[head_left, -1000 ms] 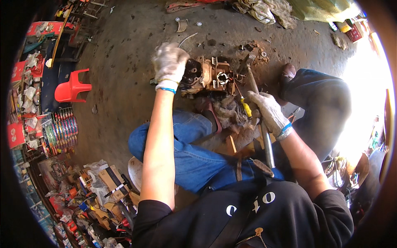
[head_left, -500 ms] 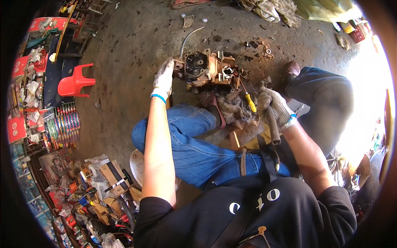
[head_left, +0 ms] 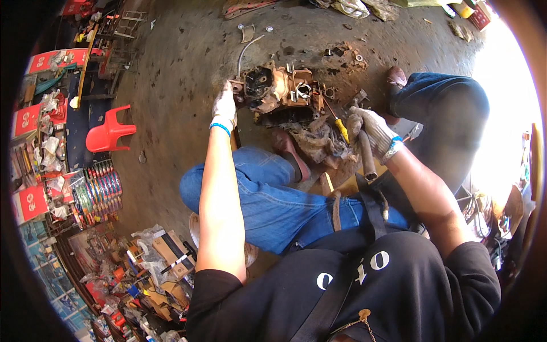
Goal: The person sits on the floor and disassembles a small engine block using a hammer, screwdriver, and power drill. They remove bolts and internal components, placing them into a bucket.
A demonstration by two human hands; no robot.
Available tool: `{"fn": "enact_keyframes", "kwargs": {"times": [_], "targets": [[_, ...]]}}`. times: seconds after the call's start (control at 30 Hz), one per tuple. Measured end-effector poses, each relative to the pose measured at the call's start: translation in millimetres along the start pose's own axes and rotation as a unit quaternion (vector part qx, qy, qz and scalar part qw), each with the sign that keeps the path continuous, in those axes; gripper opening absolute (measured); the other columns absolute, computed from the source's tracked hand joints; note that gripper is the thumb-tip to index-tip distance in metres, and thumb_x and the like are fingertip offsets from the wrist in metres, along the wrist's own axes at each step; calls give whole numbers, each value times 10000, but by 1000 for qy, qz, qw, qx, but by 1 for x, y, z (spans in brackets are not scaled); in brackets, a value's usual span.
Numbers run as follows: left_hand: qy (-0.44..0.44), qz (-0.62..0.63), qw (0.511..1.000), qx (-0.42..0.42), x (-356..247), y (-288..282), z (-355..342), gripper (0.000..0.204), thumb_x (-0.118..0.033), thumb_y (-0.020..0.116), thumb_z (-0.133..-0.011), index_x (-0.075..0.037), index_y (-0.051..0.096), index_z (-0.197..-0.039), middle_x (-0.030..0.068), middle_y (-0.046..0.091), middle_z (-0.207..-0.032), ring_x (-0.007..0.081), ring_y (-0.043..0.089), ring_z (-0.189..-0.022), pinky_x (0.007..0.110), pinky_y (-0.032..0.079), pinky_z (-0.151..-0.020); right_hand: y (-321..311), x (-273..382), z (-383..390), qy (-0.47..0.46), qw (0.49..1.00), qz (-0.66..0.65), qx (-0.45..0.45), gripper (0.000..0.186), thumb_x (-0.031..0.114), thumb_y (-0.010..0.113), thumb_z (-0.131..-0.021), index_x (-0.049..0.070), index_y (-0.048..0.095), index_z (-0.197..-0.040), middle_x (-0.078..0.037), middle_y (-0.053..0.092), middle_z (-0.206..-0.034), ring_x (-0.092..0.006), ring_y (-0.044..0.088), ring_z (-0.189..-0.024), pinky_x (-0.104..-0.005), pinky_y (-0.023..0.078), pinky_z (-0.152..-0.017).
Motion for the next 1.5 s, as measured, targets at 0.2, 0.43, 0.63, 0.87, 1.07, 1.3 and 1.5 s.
{"fn": "enact_keyframes", "kwargs": {"times": [0.2, 0.43, 0.63, 0.87, 1.07, 1.3, 1.5], "targets": [[-30, 50, 998, -8, 7, 2, -16, 591, -496, 446, -1056, 7, 553, -1346, 177, 631, -1306, 290, 663, -1113, 438, 548, -995, -8, -5, -4, 14, 1000, 0, -20, 234, 184, 537, -1022, 106, 521, -802, 16, 527, -614, -116, 521, -467, -265, 465, -432], [-41, 55, 997, -40, -4, 13, -20, 645, -698, 573, -915, -70, 718, -938, 19, 604, -803, 160, 534, -758, 334, 454, -694, -18, -11, -4, -4, 994, 68, -84, 255, 193, 526, -1028, 123, 514, -783, 41, 515, -600, -81, 521, -470, -205, 479, -443], [-72, 60, 993, -66, -25, 33, -41, 671, -594, 514, -996, -1, 589, -1300, 148, 652, -1241, 293, 684, -1039, 468, 584, -896, -20, -12, -2, 16, 989, 81, -126, 255, 203, 519, -1035, 117, 512, -796, 33, 514, -606, -78, 508, -482, -204, 473, -459], [-69, -24, 992, -105, -29, 31, -68, 733, -616, 474, -1002, 28, 569, -1338, 168, 626, -1323, 265, 670, -1111, 409, 555, -957, -11, -8, 0, -17, 983, 130, -131, 278, 224, 511, -1048, 106, 516, -795, 21, 521, -604, -88, 497, -475, -210, 471, -458], [-57, 5, 994, -91, -26, 36, -84, 930, -740, 493, -918, 18, 491, -1456, 142, 536, -1471, 270, 551, -1284, 439, 438, -1063, -14, -11, -2, 8, 984, 132, -122, 250, 230, 520, -1049, 95, 526, -838, 22, 520, -621, -89, 490, -475, -211, 476, -462], [-64, 55, 992, -94, -28, 34, -53, 631, -567, 548, -989, -3, 612, -1265, 137, 649, -1197, 256, 672, -984, 416, 585, -857, -24, -5, -12, -1, 965, 226, -135, 230, 225, 536, -1045, 90, 529, -859, 28, 522, -631, -79, 495, -486, -204, 474, -451], [19, 37, 995, -90, -31, 35, 1, 692, -592, 528, -983, 3, 622, -1324, 99, 655, -1285, 221, 613, -1107, 356, 484, -965, -34, -6, -22, 6, 971, 208, -117, 230, 230, 538, -1039, 87, 555, -860, 20, 547, -643, -88, 513, -493, -220, 466, -453]]}}
Point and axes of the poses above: each hand's wrist, its own z-axis away from the middle knuckle, its own y-axis out of the palm, x = y × z, the point moved 7 cm from there along -z, towards the middle knuckle
